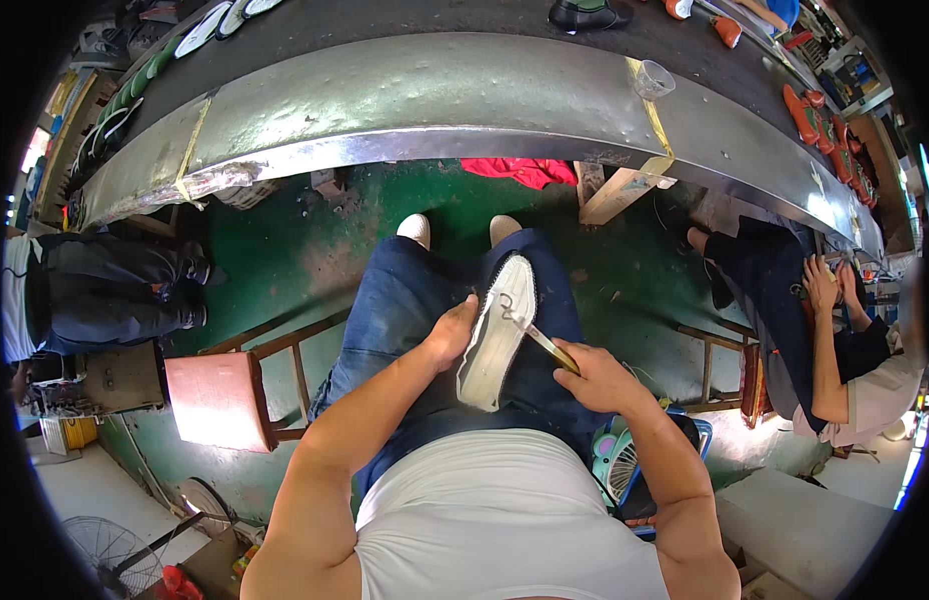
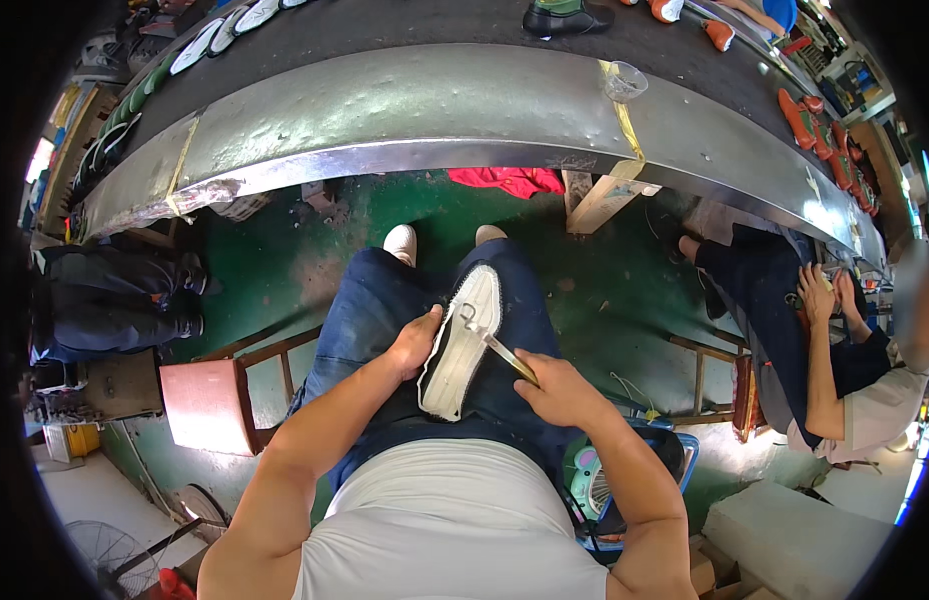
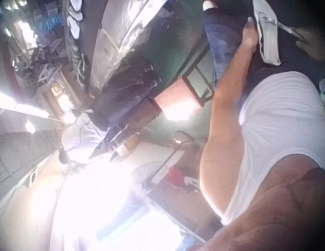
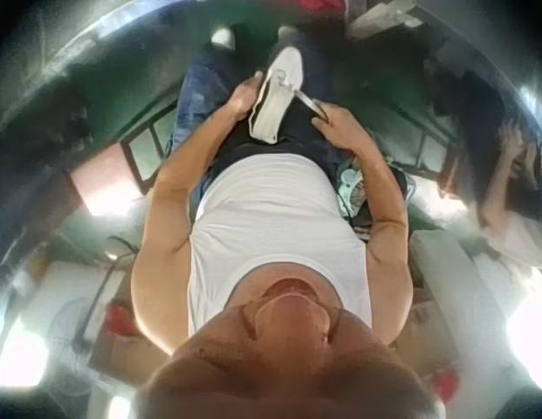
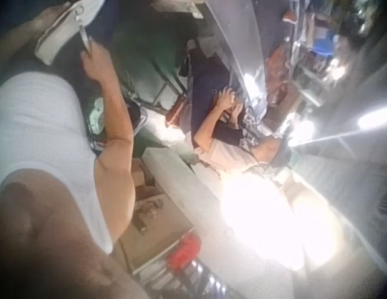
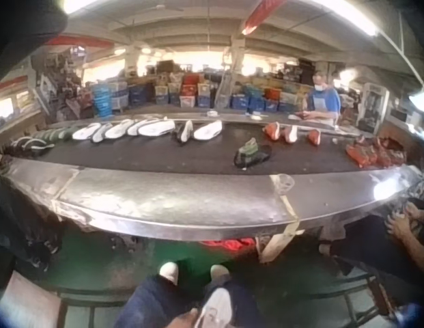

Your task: The worker is performing manual shoe assembly tasks, specifically lasting or finishing steps by pulling material over the shoe last with a tool and placing completed units on a conveyor belt.

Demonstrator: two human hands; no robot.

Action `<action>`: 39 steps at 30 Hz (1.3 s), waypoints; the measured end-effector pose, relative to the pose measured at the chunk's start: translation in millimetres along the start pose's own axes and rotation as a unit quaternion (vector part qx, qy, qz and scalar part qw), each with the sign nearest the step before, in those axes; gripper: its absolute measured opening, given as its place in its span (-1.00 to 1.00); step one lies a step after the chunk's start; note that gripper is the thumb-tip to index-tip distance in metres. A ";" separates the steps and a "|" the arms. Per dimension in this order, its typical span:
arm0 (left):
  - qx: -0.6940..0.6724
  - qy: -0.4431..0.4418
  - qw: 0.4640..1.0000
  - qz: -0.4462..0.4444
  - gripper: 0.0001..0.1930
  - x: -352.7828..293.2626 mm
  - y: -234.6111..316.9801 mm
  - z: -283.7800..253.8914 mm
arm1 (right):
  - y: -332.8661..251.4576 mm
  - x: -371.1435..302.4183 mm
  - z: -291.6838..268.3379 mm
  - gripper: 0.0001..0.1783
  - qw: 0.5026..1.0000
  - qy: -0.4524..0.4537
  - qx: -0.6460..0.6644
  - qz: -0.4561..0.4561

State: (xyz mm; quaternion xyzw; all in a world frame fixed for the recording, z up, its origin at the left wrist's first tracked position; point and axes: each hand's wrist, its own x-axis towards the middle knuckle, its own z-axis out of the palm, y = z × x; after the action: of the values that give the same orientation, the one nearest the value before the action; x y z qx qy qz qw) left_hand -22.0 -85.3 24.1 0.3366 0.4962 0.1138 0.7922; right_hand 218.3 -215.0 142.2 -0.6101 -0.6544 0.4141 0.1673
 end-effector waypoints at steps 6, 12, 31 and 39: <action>0.181 0.060 0.966 0.176 -0.40 -6.4 -22.7 8.8 | -43.3 31.4 -29.8 -0.54 0.989 -0.073 -0.129 0.007; -0.004 -0.007 0.992 0.129 -0.33 -12.6 -30.5 3.0 | -37.5 54.6 -23.2 -0.68 0.984 -0.143 -0.066 0.082; 0.094 0.079 0.992 0.028 -0.25 -23.4 46.8 44.0 | 12.3 20.7 -40.1 -0.62 0.899 -0.160 0.329 0.242; 0.231 0.131 0.964 0.016 -0.21 -33.9 59.9 60.6 | -5.1 76.1 -46.0 -0.58 0.980 -0.104 -0.120 0.118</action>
State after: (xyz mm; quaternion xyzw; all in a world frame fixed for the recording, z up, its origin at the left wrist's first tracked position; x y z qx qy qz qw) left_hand 23.2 -83.4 103.9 0.5003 0.6029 0.0515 0.6193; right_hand 233.1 -127.7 151.9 -0.6523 -0.6364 0.4109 -0.0262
